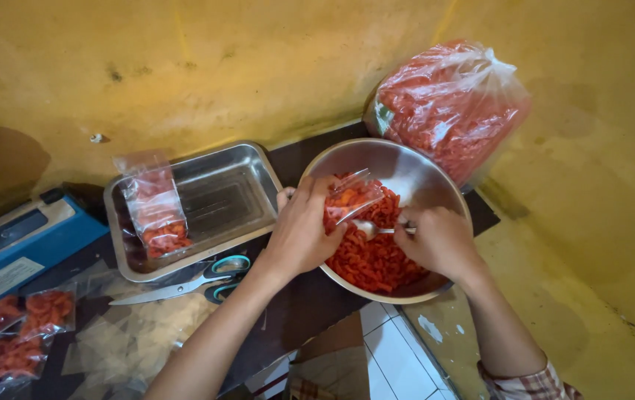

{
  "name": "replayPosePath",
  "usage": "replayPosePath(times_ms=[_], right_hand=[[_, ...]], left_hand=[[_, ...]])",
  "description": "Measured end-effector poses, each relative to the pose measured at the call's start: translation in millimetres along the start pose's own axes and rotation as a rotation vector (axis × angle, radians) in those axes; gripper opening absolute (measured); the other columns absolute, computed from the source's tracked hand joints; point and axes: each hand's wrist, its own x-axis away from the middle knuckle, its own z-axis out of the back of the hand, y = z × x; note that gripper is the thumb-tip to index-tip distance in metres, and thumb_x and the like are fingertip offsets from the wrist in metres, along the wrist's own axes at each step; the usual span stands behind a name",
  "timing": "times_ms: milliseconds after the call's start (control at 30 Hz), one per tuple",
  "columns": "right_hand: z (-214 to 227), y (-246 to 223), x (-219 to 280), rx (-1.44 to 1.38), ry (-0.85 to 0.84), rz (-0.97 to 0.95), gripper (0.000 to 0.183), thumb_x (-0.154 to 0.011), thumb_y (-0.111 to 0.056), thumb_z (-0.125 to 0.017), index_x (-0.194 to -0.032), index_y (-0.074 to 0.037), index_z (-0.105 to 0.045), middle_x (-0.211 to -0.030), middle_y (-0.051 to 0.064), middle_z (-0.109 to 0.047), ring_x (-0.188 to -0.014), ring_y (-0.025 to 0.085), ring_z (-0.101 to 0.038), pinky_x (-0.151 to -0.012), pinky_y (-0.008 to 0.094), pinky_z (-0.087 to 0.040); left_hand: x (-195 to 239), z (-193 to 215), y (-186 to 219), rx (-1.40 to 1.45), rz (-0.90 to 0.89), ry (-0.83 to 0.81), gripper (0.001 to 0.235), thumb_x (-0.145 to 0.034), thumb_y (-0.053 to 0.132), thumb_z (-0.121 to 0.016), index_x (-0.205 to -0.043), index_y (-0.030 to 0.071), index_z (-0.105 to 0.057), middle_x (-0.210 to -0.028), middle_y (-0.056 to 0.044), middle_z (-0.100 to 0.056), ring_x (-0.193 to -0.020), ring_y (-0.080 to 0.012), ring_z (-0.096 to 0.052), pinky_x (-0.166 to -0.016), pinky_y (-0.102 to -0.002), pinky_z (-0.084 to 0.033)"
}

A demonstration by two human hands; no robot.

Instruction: The person scoops red dried food from a large metal bowl into small clear plastic bags using a spoon. They fold the top of each bag and place it into a blue heat sealer to seal the package. The person repeats this process multiple times, arranging the sealed bags on a tray.

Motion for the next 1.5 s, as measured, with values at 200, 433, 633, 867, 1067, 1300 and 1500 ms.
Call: replayPosePath(times_ms=[200, 433, 633, 867, 1067, 1300, 1500], right_hand=[[6.8, 4.4, 2.5, -0.060, 0.024, 0.048, 0.013, -0.084, -0.023, -0.069, -0.086, -0.014, -0.078, -0.070, 0.014, -0.072, -0.066, 0.034, -0.071, -0.066, 0.048, -0.055], [8.0, 5.0, 2.7, -0.053, -0.019, -0.010, 0.015, -0.084, -0.022, -0.068, -0.093, -0.017, -0.079, -0.066, 0.016, -0.070, -0.064, 0.034, -0.070, -0.067, 0.048, -0.055], [8.6, 5.4, 1.8, -0.008, 0.029, -0.082, 0.015, -0.083, -0.026, -0.070, -0.090, -0.016, -0.079, -0.067, 0.014, -0.072, -0.066, 0.033, -0.072, -0.067, 0.047, -0.057], [7.1, 9.4, 1.1, 0.044, 0.009, -0.049, 0.015, -0.085, -0.028, -0.069, -0.088, -0.017, -0.079, -0.071, 0.012, -0.073, -0.068, 0.031, -0.073, -0.069, 0.045, -0.058], [1.0, 18.8, 0.8, 0.089, 0.066, -0.073, 0.016, -0.081, -0.030, -0.071, -0.089, -0.018, -0.080, -0.075, 0.012, -0.074, -0.073, 0.033, -0.072, -0.068, 0.047, -0.058], [16.2, 25.4, 5.3, -0.039, 0.197, -0.137, 0.016, -0.081, -0.027, -0.071, -0.091, -0.018, -0.080, -0.075, 0.013, -0.073, -0.068, 0.033, -0.070, -0.061, 0.045, -0.056], [43.3, 13.2, 14.1, -0.174, 0.487, -0.073, 0.014, -0.091, -0.022, -0.071, -0.097, -0.010, -0.077, -0.073, 0.013, -0.069, -0.057, 0.024, -0.066, -0.059, 0.039, -0.054]], left_hand=[[0.2, -2.2, -2.7, -0.001, -0.040, 0.011, 0.071, -0.074, 0.013, -0.081, -0.135, 0.001, -0.048, -0.127, -0.026, -0.056, -0.119, -0.0401, -0.056, -0.102, -0.048, -0.033], [0.5, -2.9, -3.8, -0.020, -0.031, 0.000, 0.073, -0.073, 0.013, -0.081, -0.136, 0.000, -0.047, -0.127, -0.026, -0.056, -0.119, -0.0395, -0.056, -0.103, -0.047, -0.033], [0.1, -4.2, -3.9, -0.008, -0.024, 0.007, 0.073, -0.073, 0.013, -0.082, -0.136, 0.001, -0.047, -0.127, -0.024, -0.057, -0.119, -0.0385, -0.057, -0.103, -0.047, -0.033], [-0.5, -1.8, -4.0, -0.014, -0.023, -0.016, 0.072, -0.074, 0.014, -0.082, -0.135, 0.001, -0.047, -0.127, -0.024, -0.056, -0.120, -0.0363, -0.056, -0.102, -0.046, -0.033], [1.2, -4.5, -7.1, -0.009, -0.038, 0.008, 0.070, -0.074, 0.015, -0.082, -0.135, 0.002, -0.048, -0.126, -0.021, -0.056, -0.122, -0.0363, -0.055, -0.102, -0.046, -0.034], [2.9, -6.0, -8.4, -0.010, -0.080, 0.052, 0.071, -0.074, 0.016, -0.083, -0.135, 0.005, -0.049, -0.125, -0.022, -0.057, -0.118, -0.0377, -0.056, -0.100, -0.048, -0.034], [2.4, -4.5, -7.0, -0.013, -0.047, 0.037, 0.071, -0.074, 0.016, -0.082, -0.135, 0.003, -0.050, -0.123, -0.022, -0.057, -0.115, -0.0384, -0.057, -0.100, -0.048, -0.036]])
